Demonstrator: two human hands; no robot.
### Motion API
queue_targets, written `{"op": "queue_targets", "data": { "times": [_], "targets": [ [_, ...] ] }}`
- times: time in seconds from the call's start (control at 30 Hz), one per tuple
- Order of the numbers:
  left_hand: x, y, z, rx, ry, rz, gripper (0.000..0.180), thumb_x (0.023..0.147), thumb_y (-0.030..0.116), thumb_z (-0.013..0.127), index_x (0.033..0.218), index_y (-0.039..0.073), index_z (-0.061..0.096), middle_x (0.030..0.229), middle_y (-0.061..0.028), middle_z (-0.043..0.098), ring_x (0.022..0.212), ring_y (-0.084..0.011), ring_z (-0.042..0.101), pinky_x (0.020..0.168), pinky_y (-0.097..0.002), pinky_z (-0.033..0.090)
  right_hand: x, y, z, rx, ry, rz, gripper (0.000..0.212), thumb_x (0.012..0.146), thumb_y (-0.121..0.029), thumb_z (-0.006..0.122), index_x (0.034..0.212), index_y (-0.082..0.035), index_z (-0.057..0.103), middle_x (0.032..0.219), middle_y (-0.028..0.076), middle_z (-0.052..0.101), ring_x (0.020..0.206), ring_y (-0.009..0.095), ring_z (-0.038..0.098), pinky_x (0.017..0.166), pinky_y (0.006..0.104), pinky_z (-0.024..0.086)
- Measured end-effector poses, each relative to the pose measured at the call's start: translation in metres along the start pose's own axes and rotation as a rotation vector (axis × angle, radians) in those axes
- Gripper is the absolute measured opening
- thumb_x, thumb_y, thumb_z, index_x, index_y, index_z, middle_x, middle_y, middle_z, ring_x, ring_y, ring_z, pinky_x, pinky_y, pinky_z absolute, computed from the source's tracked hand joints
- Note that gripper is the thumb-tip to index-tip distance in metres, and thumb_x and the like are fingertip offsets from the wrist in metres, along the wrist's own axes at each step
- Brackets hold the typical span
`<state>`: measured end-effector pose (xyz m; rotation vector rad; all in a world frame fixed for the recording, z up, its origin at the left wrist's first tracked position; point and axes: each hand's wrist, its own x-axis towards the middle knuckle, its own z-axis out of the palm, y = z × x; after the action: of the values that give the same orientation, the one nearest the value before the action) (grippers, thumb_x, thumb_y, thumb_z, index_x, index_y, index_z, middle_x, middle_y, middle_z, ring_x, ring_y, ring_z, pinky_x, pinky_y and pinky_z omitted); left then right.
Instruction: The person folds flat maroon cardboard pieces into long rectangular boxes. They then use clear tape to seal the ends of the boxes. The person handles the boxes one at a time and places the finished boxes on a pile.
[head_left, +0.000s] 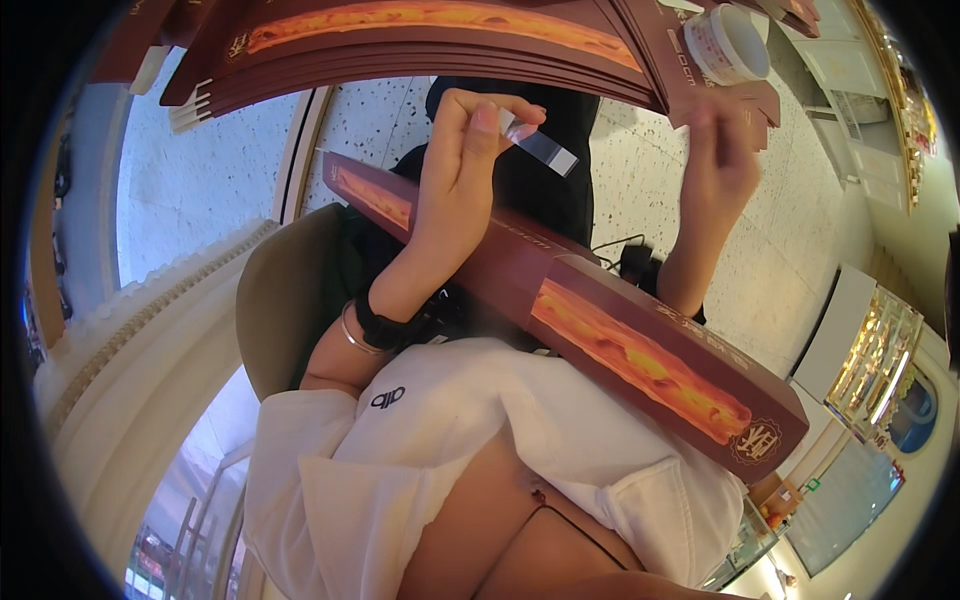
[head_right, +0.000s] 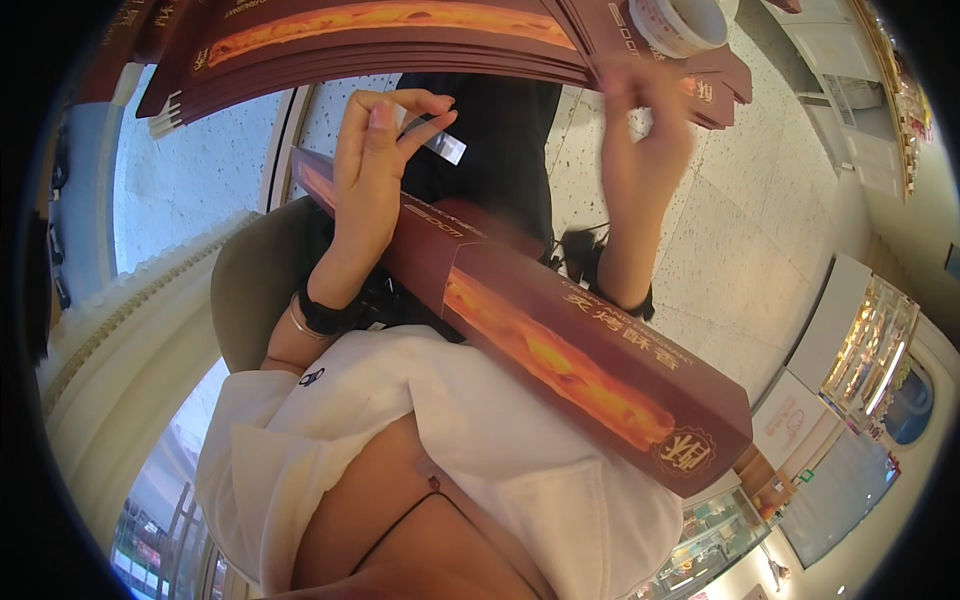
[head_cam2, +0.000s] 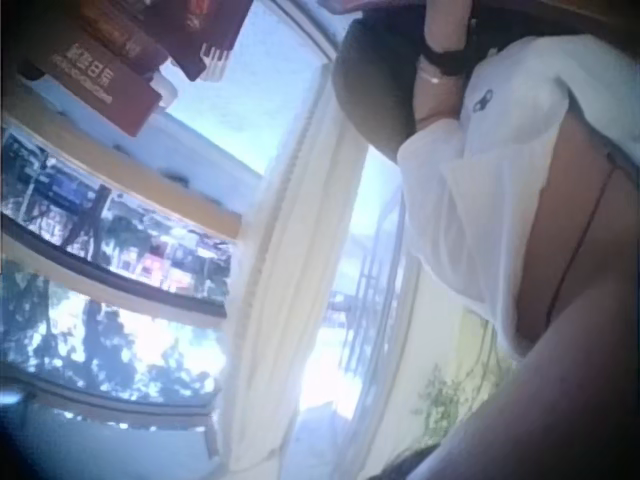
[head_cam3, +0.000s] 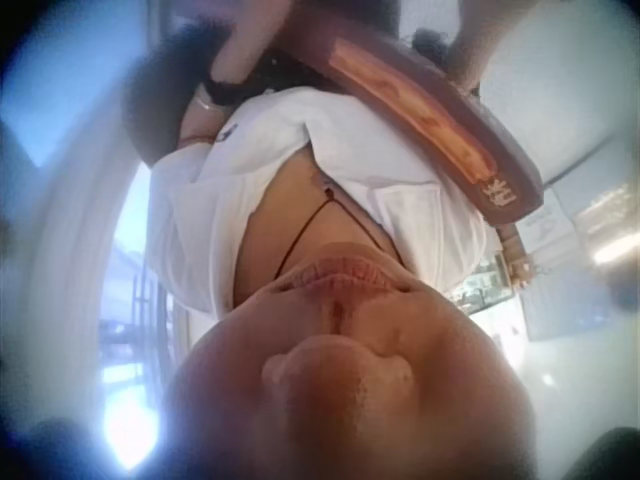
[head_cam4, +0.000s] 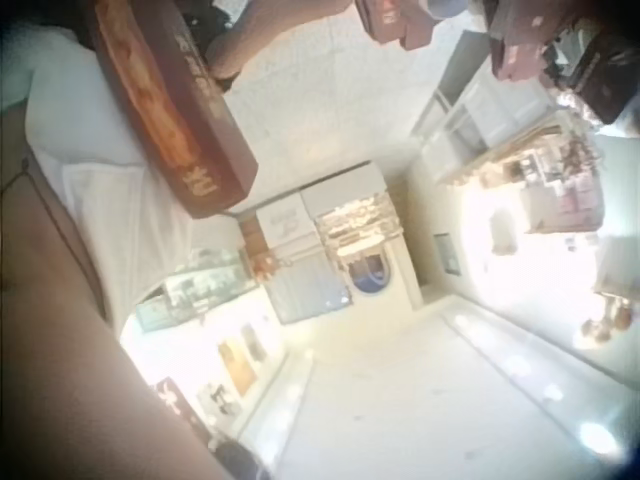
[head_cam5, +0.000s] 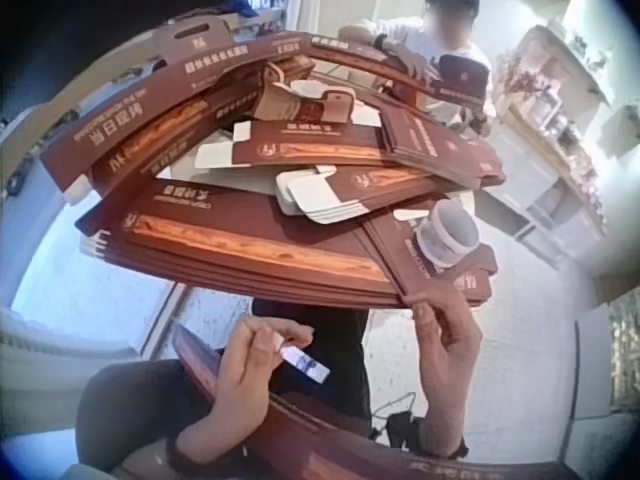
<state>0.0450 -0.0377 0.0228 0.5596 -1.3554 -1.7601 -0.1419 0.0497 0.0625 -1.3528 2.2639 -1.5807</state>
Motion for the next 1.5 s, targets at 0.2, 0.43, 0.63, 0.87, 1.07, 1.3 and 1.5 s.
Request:
{"op": "queue_targets", "data": {
  "times": [0.2, 0.43, 0.63, 0.87, 1.07, 1.3, 1.5],
  "targets": [
    [-0.002, 0.001, 0.006, 0.041, 0.017, 0.056, 0.024, 0.104, 0.019, 0.028, 0.102, -0.001, 0.041, 0.11, -0.0197, 0.055, 0.108, -0.0265, 0.057, 0.097, -0.0447, 0.048, -0.032, -0.038, 0.004, 0.493, -0.58, 0.259, 0.012, 0.086, -0.009, 0.063, 0.092, 0.0, 0.066, 0.089, 0.006, 0.063, 0.079, 0.012, 0.058, 0.072, 0.0242, 0.045],
    [0.0, 0.002, 0.007, 0.027, 0.014, 0.061, 0.023, 0.104, 0.019, 0.03, 0.103, -0.001, 0.042, 0.11, -0.0175, 0.056, 0.107, -0.0236, 0.057, 0.097, -0.0419, 0.048, -0.029, -0.046, 0.008, 0.449, -0.506, 0.298, 0.008, 0.085, -0.006, 0.065, 0.089, 0.001, 0.066, 0.085, 0.005, 0.061, 0.074, 0.011, 0.058, 0.068, 0.0236, 0.045],
    [-0.001, 0.002, 0.008, 0.015, 0.033, 0.066, 0.022, 0.104, 0.019, 0.033, 0.104, -0.001, 0.042, 0.109, -0.0153, 0.057, 0.105, -0.0201, 0.057, 0.097, -0.0386, 0.047, -0.027, -0.046, 0.009, 0.449, -0.477, 0.278, 0.009, 0.085, -0.006, 0.065, 0.09, 0.001, 0.067, 0.085, 0.005, 0.061, 0.073, 0.01, 0.058, 0.065, 0.0214, 0.045],
    [0.0, 0.001, 0.008, 0.073, 0.02, 0.09, 0.023, 0.104, 0.018, 0.029, 0.104, -0.002, 0.041, 0.111, -0.0206, 0.056, 0.106, -0.0262, 0.058, 0.096, -0.0431, 0.048, -0.029, -0.042, 0.011, 0.41, -0.473, 0.322, 0.009, 0.084, -0.004, 0.066, 0.09, 0.001, 0.069, 0.086, 0.005, 0.06, 0.072, 0.009, 0.056, 0.062, 0.0202, 0.043],
    [0.0, 0.002, 0.008, 0.066, 0.013, 0.086, 0.023, 0.104, 0.018, 0.03, 0.104, -0.002, 0.042, 0.111, -0.02, 0.056, 0.105, -0.0257, 0.059, 0.096, -0.0418, 0.048, -0.028, -0.043, 0.01, 0.39, -0.489, 0.292, 0.01, 0.085, -0.004, 0.064, 0.09, 0.004, 0.066, 0.088, 0.007, 0.057, 0.067, 0.007, 0.049, 0.051, 0.0194, 0.037],
    [-0.001, 0.004, 0.006, 0.114, -0.016, 0.057, 0.021, 0.104, 0.016, 0.03, 0.104, -0.002, 0.042, 0.109, -0.0188, 0.057, 0.103, -0.0246, 0.059, 0.096, -0.0406, 0.048, -0.028, -0.046, 0.012, 0.453, -0.482, 0.33, 0.011, 0.084, -0.007, 0.065, 0.085, 0.004, 0.063, 0.087, 0.007, 0.056, 0.062, 0.007, 0.047, 0.051, 0.0193, 0.036],
    [-0.001, 0.005, 0.007, 0.109, -0.032, 0.062, 0.02, 0.103, 0.014, 0.03, 0.103, -0.001, 0.042, 0.107, -0.0174, 0.057, 0.103, -0.0237, 0.059, 0.096, -0.0404, 0.048, -0.03, -0.042, 0.012, 0.507, -0.485, 0.324, 0.014, 0.085, -0.009, 0.065, 0.086, 0.004, 0.061, 0.088, 0.008, 0.055, 0.061, 0.008, 0.047, 0.051, 0.0195, 0.036]
  ]
}}
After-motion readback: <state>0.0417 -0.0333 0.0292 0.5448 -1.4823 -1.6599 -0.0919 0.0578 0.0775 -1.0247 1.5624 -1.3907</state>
